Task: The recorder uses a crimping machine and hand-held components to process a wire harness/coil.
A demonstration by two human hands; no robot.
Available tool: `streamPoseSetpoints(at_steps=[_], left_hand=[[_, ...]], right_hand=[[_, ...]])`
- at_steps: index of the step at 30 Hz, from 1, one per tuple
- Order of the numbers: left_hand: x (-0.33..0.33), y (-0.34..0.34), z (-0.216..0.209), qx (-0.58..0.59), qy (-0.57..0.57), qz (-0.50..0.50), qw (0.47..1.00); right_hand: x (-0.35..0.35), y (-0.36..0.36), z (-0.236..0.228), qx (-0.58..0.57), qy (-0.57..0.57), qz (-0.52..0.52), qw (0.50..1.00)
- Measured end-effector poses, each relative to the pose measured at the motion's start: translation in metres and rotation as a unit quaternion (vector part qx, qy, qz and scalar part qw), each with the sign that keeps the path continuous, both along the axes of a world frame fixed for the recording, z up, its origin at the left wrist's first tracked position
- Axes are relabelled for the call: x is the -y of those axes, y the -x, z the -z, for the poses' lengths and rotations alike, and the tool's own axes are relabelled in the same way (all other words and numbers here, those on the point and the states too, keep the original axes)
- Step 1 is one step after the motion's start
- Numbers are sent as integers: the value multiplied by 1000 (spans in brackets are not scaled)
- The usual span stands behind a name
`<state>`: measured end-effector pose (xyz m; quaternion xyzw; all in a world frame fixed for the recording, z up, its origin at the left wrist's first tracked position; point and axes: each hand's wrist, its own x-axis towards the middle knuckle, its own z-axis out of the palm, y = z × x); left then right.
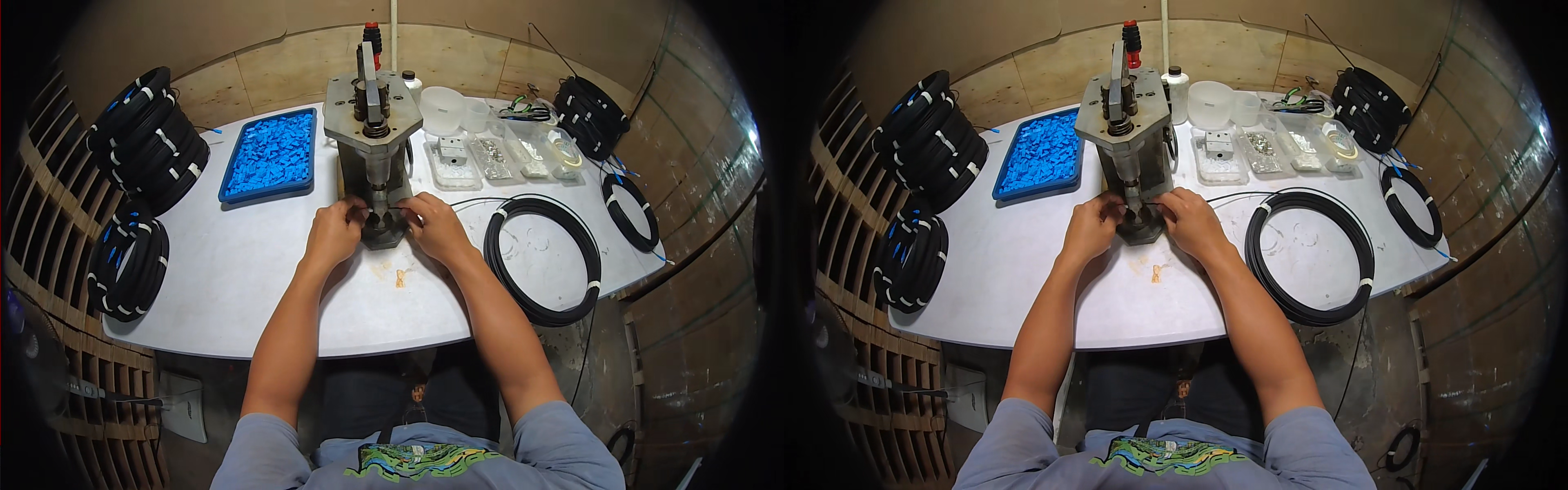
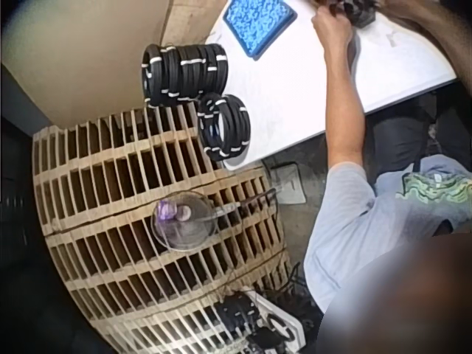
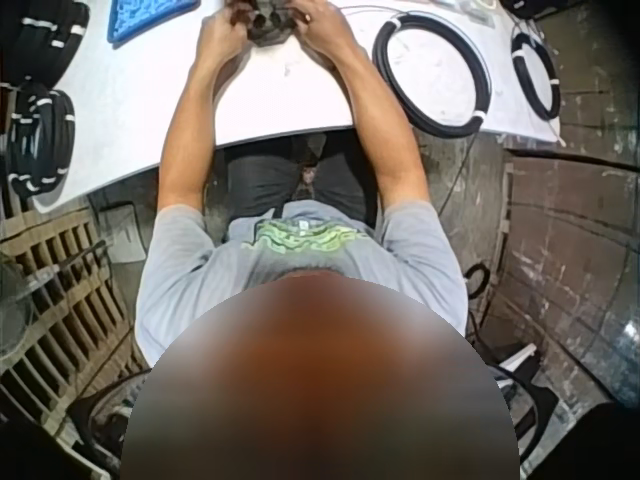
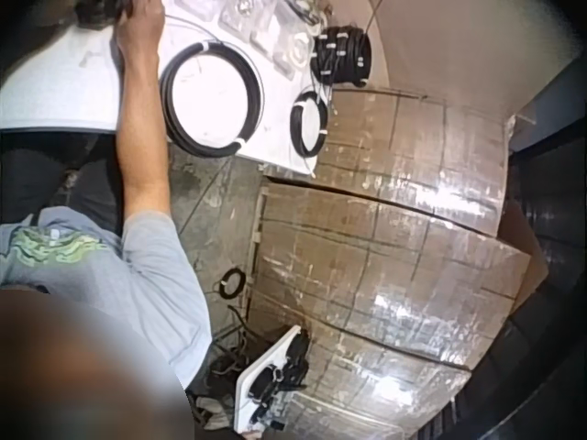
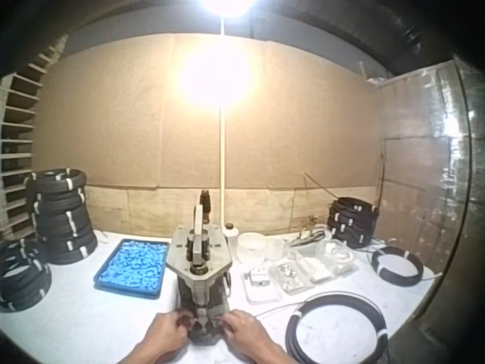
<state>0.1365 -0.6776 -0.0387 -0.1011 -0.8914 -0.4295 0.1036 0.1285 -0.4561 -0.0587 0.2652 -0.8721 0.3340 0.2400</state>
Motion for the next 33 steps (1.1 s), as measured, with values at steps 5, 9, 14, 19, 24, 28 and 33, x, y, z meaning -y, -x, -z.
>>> streamPoseSetpoints(at_steps=[5, 9, 14, 19, 24, 28, 33], left_hand=[[0, -2, -2, 11, -7, -4, 1000], [1, 1, 3, -3, 0, -3, 1000], [2, 1, 3, -5, 3, -1, 1000], [1, 0, 1, 2, 0, -3, 1000], [1, 0, 3, -7, -5, -4, 1000], [-1, -1, -1, -4, 1, -5, 1000], [0, 0, 1, -7, 1, -8, 1000]], right_hand=[[2, -2, -1, -6, 18, -9, 1000], [2, -2, -1, -1, 26, -8, 1000], [3, -3, -4, 5, 21, -6, 1000], [3, -3, -3, -10, 18, -11, 1000], [3, 0, 0, -19, 15, -7, 1000], [0, 2, 0, -22, -11, 2, 1000], [2, 4, 2, -36, -4, -2, 999]])
